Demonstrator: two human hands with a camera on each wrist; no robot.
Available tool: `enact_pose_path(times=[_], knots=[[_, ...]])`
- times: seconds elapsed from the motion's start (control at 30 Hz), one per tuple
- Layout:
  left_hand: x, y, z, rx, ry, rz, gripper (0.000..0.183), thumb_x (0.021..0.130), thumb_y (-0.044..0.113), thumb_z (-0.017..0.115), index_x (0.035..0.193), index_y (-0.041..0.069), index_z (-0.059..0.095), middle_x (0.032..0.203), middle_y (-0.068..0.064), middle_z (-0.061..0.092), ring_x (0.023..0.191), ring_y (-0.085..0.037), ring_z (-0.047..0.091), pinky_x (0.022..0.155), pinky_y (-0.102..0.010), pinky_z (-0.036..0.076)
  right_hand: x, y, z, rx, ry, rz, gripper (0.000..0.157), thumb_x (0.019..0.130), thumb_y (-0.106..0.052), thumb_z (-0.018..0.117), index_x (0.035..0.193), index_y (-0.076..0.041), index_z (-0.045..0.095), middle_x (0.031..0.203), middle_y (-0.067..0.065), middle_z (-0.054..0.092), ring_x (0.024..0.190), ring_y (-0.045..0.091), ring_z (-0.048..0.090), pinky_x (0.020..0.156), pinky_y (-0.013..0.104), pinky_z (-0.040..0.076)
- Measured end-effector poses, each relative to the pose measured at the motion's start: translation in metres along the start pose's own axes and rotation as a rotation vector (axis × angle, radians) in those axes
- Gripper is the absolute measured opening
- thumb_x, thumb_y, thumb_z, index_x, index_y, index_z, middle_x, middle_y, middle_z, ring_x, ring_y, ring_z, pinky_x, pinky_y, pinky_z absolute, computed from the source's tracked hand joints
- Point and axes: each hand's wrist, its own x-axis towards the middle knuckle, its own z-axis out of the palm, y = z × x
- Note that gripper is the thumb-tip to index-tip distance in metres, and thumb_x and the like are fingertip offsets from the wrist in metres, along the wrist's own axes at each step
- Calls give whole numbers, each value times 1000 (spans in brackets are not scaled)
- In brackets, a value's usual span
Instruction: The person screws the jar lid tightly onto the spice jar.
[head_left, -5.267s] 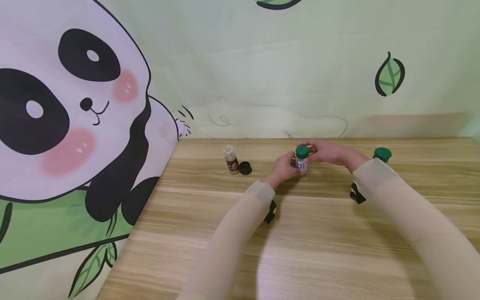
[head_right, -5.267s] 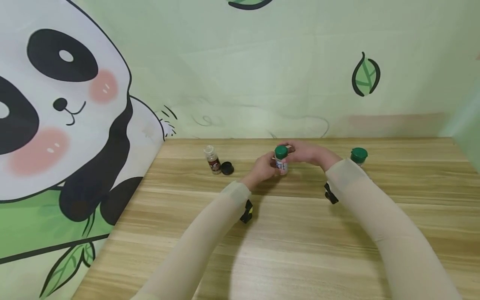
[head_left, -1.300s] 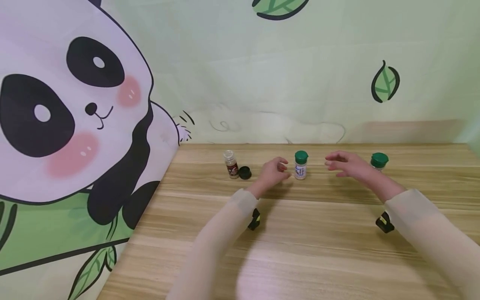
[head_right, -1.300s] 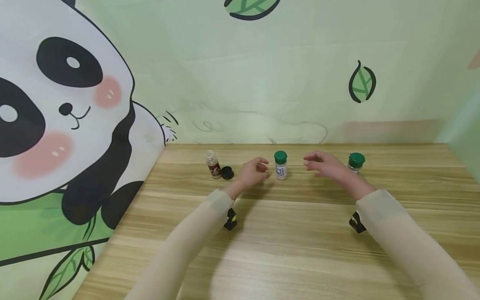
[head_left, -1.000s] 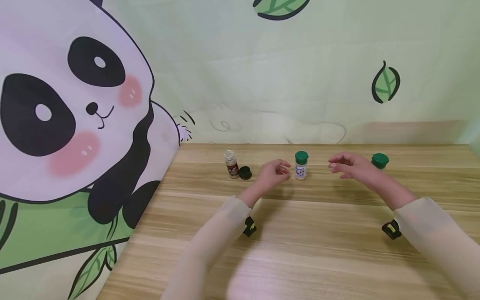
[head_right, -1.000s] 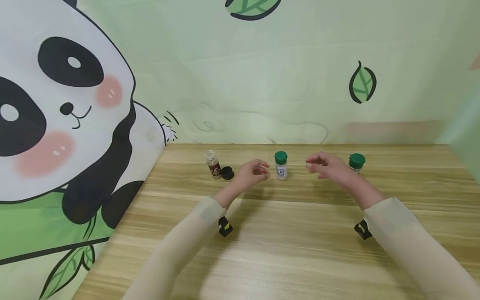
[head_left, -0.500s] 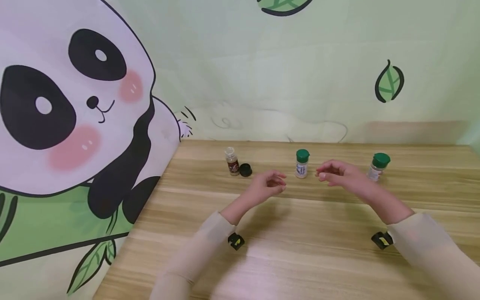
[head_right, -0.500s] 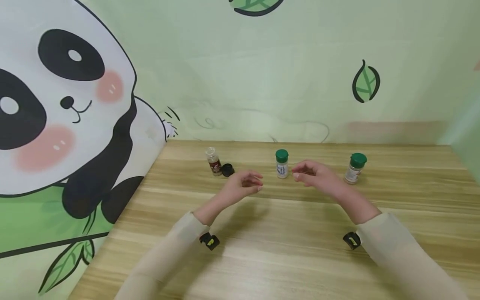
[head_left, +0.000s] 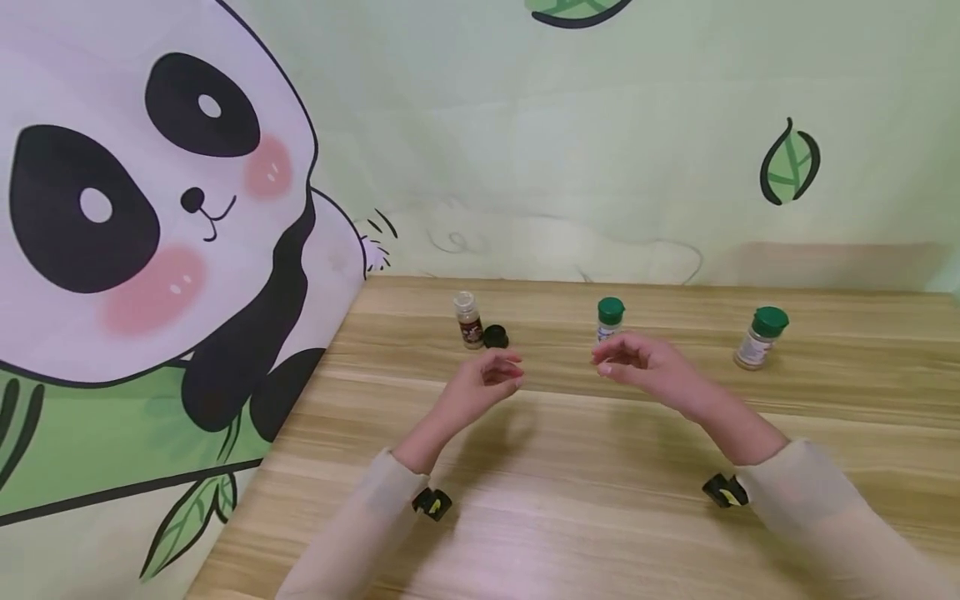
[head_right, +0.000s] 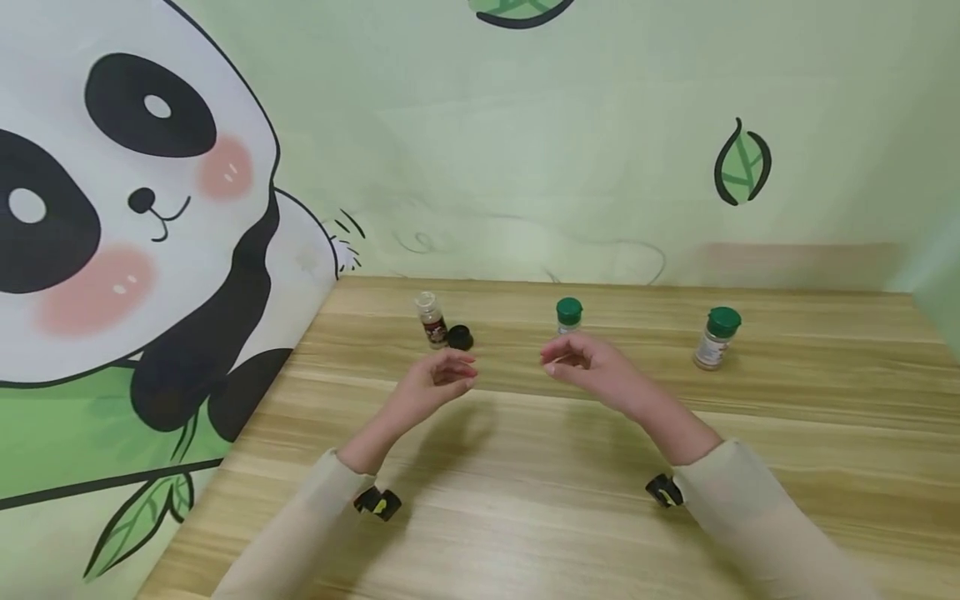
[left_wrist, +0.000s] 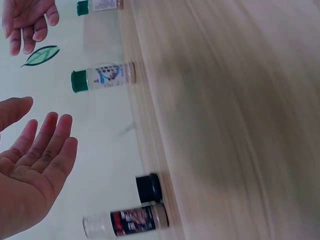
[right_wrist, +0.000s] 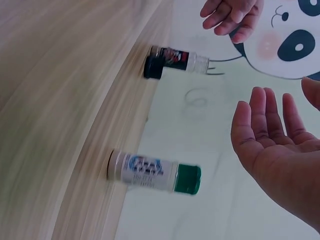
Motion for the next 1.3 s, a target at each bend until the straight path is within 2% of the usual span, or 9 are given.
enact_pose_path(times=[0.23,0.37,0.53,0.63,0.87,1.1,1.3], knots=[[-12,-13,-20,51,107,-58,37,90,7,68,126,-1,61,120,-20,69,112,-34,66,95,-41,55,13,-4,20,18,15,-12,34,98,-15,61,127,1,57,128,21,61,118,35,60,88,20,53],[-13,-22,-34,70,163,-80,42,89,8,70,129,0,58,127,-20,65,118,-35,63,98,-44,53,23,-6,28,29,43,-3,37,96,-14,63,129,1,55,131,22,59,120,36,59,88,27,55],[-10,-30,-50,10,215,-96,55,88,8,71,138,-1,49,141,-21,56,129,-37,56,105,-48,48,38,-9,37,9,78,-4,41,95,-13,65,131,1,53,133,22,58,121,35,58,96,40,54],[-5,-35,-58,-28,247,-101,63,88,8,72,143,-1,43,146,-22,51,133,-38,51,109,-49,45,48,-11,41,3,96,0,46,93,-12,66,135,1,51,138,21,56,126,36,56,102,47,50],[11,-45,-74,-41,275,-114,73,88,6,71,150,1,33,149,-25,45,137,-41,45,112,-53,40,71,-16,48,3,59,43,67,91,-15,70,148,-6,37,156,17,37,139,39,43,105,50,47],[33,-50,-83,-16,253,-137,74,89,12,72,152,5,34,155,-19,41,142,-36,42,114,-49,39,95,-15,56,-70,34,70,79,89,-19,73,154,-12,29,161,13,30,142,35,40,108,49,45],[53,-54,-83,-45,222,-160,76,88,20,75,152,10,35,155,-15,42,142,-33,43,115,-47,39,111,-10,63,-61,14,69,82,89,-19,73,155,-10,26,163,11,26,146,34,35,112,49,42]])
